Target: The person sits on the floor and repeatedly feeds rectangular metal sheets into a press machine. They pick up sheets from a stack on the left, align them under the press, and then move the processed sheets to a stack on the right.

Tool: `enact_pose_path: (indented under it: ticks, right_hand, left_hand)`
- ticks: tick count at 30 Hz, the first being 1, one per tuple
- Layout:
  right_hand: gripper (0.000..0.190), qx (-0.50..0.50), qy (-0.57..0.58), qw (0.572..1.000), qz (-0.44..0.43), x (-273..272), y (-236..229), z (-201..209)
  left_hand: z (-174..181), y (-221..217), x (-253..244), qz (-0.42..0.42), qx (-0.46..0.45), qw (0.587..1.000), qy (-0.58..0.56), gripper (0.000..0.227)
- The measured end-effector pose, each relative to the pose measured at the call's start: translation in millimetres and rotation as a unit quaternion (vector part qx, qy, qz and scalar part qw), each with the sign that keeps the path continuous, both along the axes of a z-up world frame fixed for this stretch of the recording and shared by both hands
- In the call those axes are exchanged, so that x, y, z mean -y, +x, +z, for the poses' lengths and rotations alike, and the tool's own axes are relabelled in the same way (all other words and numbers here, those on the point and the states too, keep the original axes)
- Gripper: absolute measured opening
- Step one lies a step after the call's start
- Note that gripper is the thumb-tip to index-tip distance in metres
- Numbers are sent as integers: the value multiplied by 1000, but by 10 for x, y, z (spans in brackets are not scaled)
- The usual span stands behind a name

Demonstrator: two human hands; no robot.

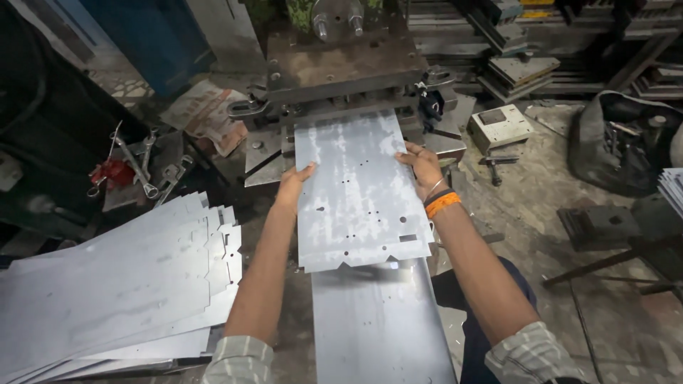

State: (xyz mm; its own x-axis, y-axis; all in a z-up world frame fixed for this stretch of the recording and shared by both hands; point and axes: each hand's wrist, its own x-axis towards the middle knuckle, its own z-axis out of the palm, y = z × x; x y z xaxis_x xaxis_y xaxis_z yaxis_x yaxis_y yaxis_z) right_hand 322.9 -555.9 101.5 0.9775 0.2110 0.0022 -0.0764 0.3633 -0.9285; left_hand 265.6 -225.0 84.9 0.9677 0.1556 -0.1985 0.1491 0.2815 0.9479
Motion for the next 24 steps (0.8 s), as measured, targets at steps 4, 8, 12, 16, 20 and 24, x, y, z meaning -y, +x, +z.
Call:
enact_pose_path:
  ticks: [4,8,12,16,20,24]
  right_hand:
    - [40,-2,45,999,21,43,-41,84]
    - [40,-25,11,1000,14,86,-137,159]
    - [37,-27,15,998,46,57,-251,312]
    - [35,-20,-29,998,60,140,1,-123]
    - [30,37,-49,998,18,115,154,-295]
    - [31,4,-43,999,7,101,155,-300]
  left_hand:
    - [-110,89,24,0,11,1000,-10,48]
    - [-81,52,107,2,17,1000,7,50]
    - [-104,88,67,3,4,1000,-17,52]
    - [-173,116,62,0,4,1000,-10,51]
    - [-324,240,-13,10,4,1000,-6,52]
    - [-290,240,7,25,-25,999,25,53]
